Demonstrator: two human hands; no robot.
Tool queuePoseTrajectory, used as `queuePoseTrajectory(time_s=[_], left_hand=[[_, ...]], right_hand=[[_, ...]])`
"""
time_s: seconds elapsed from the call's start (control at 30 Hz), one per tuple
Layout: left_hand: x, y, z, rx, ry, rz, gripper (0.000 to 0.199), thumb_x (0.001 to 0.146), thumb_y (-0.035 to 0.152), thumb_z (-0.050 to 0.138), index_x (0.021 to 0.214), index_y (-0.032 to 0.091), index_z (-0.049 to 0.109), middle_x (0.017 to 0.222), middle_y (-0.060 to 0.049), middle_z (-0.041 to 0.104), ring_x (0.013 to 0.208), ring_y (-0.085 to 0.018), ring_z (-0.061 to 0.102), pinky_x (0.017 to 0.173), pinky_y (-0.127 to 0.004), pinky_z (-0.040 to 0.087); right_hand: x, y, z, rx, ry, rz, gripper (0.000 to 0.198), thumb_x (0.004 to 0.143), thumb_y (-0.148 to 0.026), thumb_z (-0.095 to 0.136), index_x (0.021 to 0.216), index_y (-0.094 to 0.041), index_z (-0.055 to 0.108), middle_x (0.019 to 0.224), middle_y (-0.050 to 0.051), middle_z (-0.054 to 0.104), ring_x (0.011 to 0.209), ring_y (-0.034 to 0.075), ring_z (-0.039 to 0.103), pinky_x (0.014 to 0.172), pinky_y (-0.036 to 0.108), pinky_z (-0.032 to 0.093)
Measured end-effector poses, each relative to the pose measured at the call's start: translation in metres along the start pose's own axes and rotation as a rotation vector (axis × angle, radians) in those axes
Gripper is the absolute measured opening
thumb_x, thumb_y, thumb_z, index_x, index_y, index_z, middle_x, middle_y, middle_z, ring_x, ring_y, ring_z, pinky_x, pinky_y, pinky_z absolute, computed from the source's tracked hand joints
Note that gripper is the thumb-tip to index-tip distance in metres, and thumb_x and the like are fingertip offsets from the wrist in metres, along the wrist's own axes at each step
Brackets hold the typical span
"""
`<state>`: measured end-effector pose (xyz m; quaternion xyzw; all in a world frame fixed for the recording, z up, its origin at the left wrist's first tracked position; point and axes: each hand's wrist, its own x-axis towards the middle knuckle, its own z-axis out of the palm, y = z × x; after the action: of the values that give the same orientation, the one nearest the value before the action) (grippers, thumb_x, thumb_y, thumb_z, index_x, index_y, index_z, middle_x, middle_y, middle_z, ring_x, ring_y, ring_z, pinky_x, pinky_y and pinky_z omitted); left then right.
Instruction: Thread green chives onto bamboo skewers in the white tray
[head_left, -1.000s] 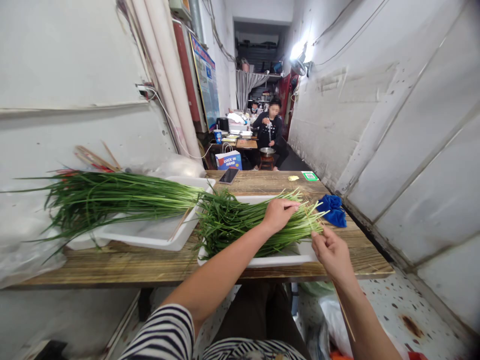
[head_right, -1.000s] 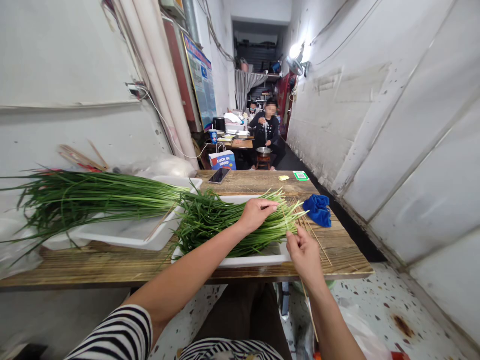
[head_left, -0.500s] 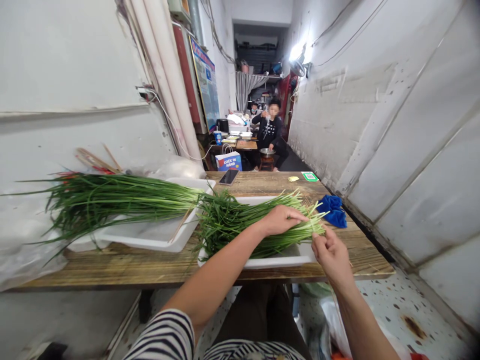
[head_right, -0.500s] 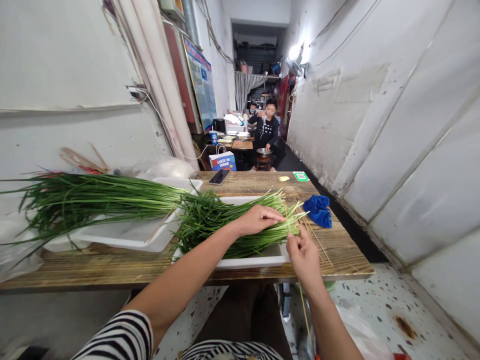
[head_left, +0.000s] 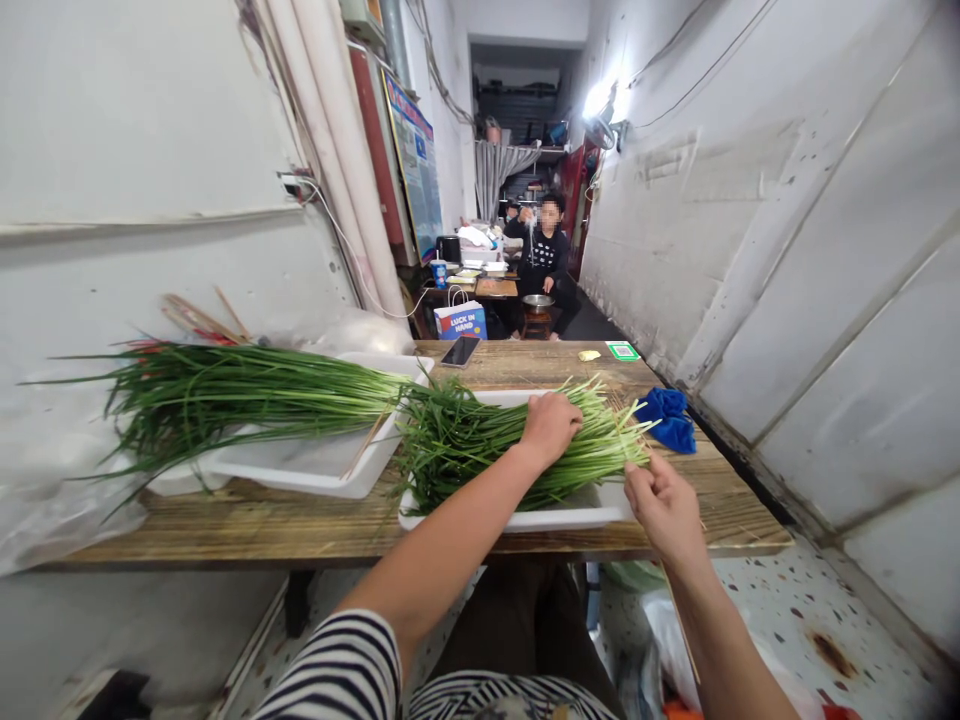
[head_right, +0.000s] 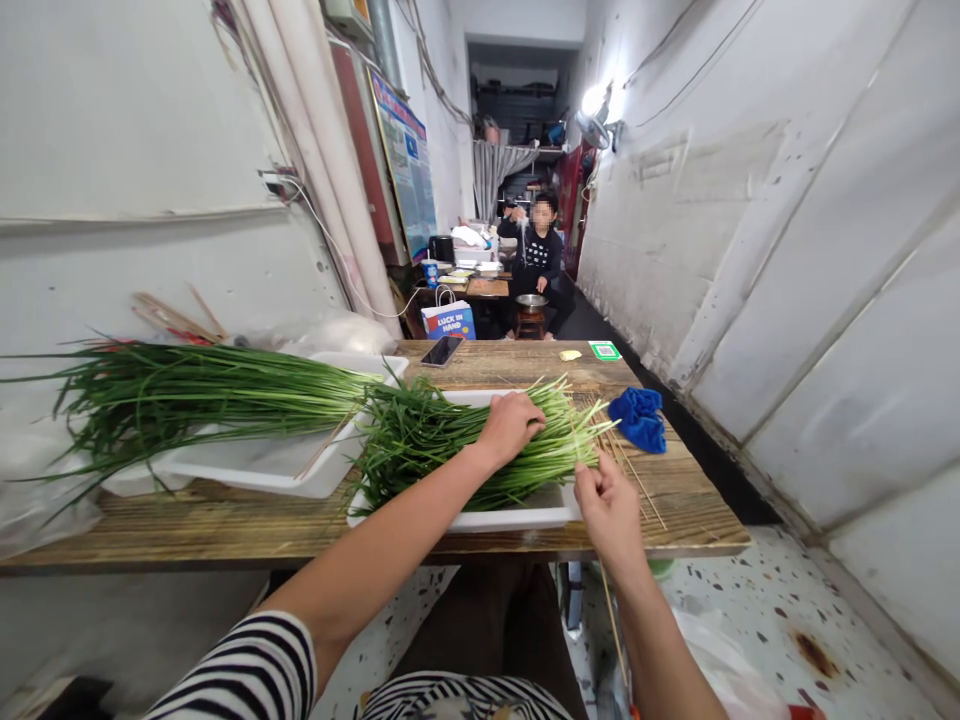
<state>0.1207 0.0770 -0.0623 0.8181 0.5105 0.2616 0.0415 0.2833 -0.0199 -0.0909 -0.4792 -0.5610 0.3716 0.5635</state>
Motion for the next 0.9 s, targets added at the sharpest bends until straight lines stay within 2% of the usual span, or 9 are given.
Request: queuePoseTrajectory(time_s=[0.1,0.27,0.5,0.6,0.7,0.8,0.9], left_hand=[[-0.001,0.002,-0.002,0.092,-0.012,0.005,0.022,0.085,0.024,0.052,0.077,0.022,0.072,0.086,-0.008,0.064,0.092,-0.023,0.053,0.081,-0.038,0.033],[-0.002,0.010,-0.003,0.254,-0.044,0.025,0.019,0.085,0.021,0.051,0.083,0.017,0.070,0.090,-0.011,0.063,0.095,-0.024,0.052,0.082,-0.038,0.033],[-0.003,0.008,0.000,0.260,0.012,0.074,0.027,0.086,0.020,0.047,0.073,0.013,0.070,0.087,-0.013,0.065,0.092,-0.025,0.054,0.084,-0.040,0.034],[-0.002,0.008,-0.002,0.082,0.068,0.068,0.024,0.083,0.019,0.050,0.070,0.015,0.070,0.085,-0.010,0.067,0.090,-0.022,0.057,0.084,-0.037,0.037],[0.000,0.010,-0.001,-0.254,0.120,0.003,0.020,0.080,0.020,0.052,0.076,0.017,0.072,0.084,-0.005,0.070,0.081,-0.017,0.061,0.078,-0.029,0.044],[0.000,0.014,0.003,-0.578,0.049,-0.058,0.020,0.079,0.023,0.054,0.084,0.016,0.072,0.076,-0.003,0.072,0.067,-0.013,0.062,0.068,-0.024,0.048],[-0.001,0.018,0.005,-0.736,0.015,-0.096,0.022,0.077,0.025,0.057,0.089,0.015,0.073,0.075,-0.003,0.073,0.067,-0.014,0.064,0.069,-0.024,0.051]], right_hand=[[-0.001,-0.003,0.000,0.001,-0.002,-0.001,0.026,0.086,-0.045,0.055,0.083,-0.019,0.049,0.048,-0.010,0.031,0.041,0.008,0.025,0.040,0.020,0.018],[-0.001,-0.009,0.001,0.003,-0.013,-0.009,0.029,0.085,-0.046,0.056,0.077,-0.020,0.045,0.047,-0.010,0.029,0.041,0.007,0.024,0.040,0.020,0.017],[-0.001,-0.007,0.000,0.005,-0.009,-0.004,0.028,0.084,-0.044,0.056,0.078,-0.020,0.045,0.047,-0.010,0.030,0.041,0.007,0.024,0.040,0.020,0.018],[0.000,-0.007,0.000,0.024,-0.020,-0.005,0.026,0.084,-0.043,0.057,0.080,-0.019,0.047,0.046,-0.010,0.031,0.041,0.007,0.024,0.040,0.020,0.017],[0.001,-0.007,0.000,0.014,-0.030,-0.005,0.026,0.084,-0.043,0.056,0.081,-0.019,0.049,0.045,-0.010,0.032,0.040,0.006,0.024,0.039,0.020,0.016],[0.002,-0.006,0.000,-0.010,-0.030,-0.006,0.025,0.085,-0.042,0.056,0.087,-0.018,0.052,0.045,-0.010,0.031,0.040,0.007,0.023,0.039,0.020,0.017],[0.002,-0.002,-0.001,0.004,-0.038,-0.007,0.028,0.086,-0.041,0.054,0.098,-0.016,0.054,0.048,-0.010,0.029,0.041,0.007,0.023,0.039,0.020,0.017]])
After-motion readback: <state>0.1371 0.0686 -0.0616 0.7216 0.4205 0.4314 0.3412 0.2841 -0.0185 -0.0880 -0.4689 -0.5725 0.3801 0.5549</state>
